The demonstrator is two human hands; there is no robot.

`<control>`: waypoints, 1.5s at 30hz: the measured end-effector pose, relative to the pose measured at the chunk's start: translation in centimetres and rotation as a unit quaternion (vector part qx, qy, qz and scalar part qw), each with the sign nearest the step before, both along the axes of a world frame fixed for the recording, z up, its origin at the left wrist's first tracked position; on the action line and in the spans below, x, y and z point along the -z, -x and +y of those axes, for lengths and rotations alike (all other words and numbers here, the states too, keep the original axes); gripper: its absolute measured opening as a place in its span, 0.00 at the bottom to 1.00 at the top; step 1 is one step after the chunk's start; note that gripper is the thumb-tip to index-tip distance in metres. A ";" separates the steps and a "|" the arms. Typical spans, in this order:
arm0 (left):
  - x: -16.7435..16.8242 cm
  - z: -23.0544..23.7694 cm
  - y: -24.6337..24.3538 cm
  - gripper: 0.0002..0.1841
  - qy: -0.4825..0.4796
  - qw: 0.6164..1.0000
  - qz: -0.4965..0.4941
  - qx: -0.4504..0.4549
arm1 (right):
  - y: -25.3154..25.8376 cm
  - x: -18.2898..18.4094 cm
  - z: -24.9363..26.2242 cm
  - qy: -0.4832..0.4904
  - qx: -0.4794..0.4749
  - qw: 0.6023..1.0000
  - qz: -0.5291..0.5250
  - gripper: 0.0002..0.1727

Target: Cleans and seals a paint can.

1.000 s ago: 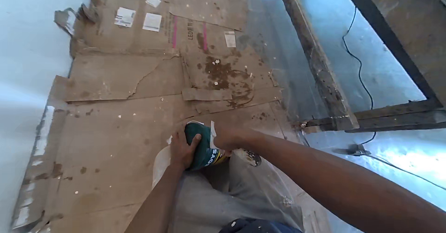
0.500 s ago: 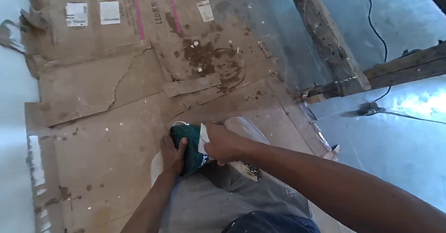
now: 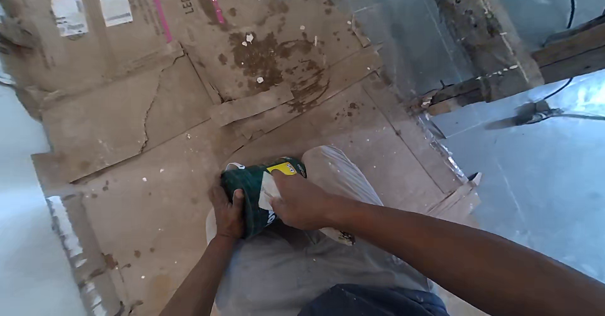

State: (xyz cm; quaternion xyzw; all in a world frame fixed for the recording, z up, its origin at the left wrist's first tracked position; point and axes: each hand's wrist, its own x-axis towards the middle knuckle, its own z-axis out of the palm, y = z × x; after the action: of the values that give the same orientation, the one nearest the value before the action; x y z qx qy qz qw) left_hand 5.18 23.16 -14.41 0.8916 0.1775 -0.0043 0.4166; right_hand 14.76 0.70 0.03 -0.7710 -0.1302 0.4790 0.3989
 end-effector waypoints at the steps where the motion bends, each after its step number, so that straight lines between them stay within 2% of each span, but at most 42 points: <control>1: 0.0 0.1 0.1 0.60 -0.004 1.000 0.000 0.000 | 0.1 0.0 0.1 -0.001 -0.017 1.000 -0.021 0.17; 2: 0.0 0.1 0.2 0.61 -0.006 1.000 0.001 0.000 | 0.2 0.1 0.1 -0.007 -0.011 1.000 -0.013 0.16; 4: 0.0 0.1 0.2 0.61 -0.007 1.000 0.000 0.000 | 0.3 0.6 -0.3 -0.035 0.057 0.995 0.079 0.16; 7: 0.2 0.3 -0.2 0.60 0.001 1.000 -0.003 -0.002 | 0.6 2.7 -1.1 -0.080 0.141 0.967 0.198 0.18; 10: 0.4 0.4 0.2 0.59 0.009 1.000 -0.001 0.001 | 2.0 4.1 -1.2 -0.098 0.172 0.962 0.188 0.19; 14: 0.5 0.6 0.2 0.57 0.003 1.000 -0.016 0.005 | 1.1 3.7 -1.0 -0.088 0.096 0.988 0.081 0.18; 16: 0.7 0.6 0.1 0.57 0.008 1.000 -0.016 0.001 | 1.4 3.7 -1.0 -0.095 0.125 0.981 0.114 0.19; 22: 0.7 1.0 -0.2 0.57 0.012 1.000 -0.010 -0.003 | 2.9 3.4 -0.6 -0.108 0.242 0.927 0.266 0.19; 25: 0.9 1.0 -0.3 0.56 0.027 1.000 -0.010 -0.007 | 3.8 3.3 -0.4 -0.118 0.294 0.896 0.310 0.20; 29: 0.6 0.7 -0.3 0.58 0.062 0.998 0.000 -0.024 | 5.3 1.8 0.4 -0.094 0.333 0.903 0.255 0.19; 32: 0.3 0.4 -0.4 0.59 0.069 0.997 0.000 -0.030 | 6.9 1.1 1.3 -0.071 0.332 0.930 0.140 0.20; 37: -0.1 0.6 -1.0 0.52 0.094 0.995 0.010 -0.012 | 6.0 -1.7 2.4 0.028 0.234 0.970 0.065 0.21; 40: -2.6 0.1 -4.0 0.49 0.132 0.989 0.035 -0.053 | 4.9 -3.3 2.8 0.062 0.175 0.981 0.049 0.24; 44: -5.8 -2.1 -7.6 0.35 0.142 0.986 0.084 -0.010 | 4.5 -4.1 2.9 0.086 0.127 0.988 0.028 0.26; 45: -5.6 -2.5 -7.9 0.27 0.144 0.987 0.072 -0.014 | 4.3 -4.2 2.9 0.088 0.122 0.988 0.027 0.27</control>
State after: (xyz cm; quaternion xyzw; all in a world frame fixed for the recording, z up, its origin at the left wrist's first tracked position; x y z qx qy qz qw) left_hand 13.08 20.64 -8.81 0.8173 0.2170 -0.0880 0.5266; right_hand 10.44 3.62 4.20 -0.8001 0.0184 0.4570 0.3881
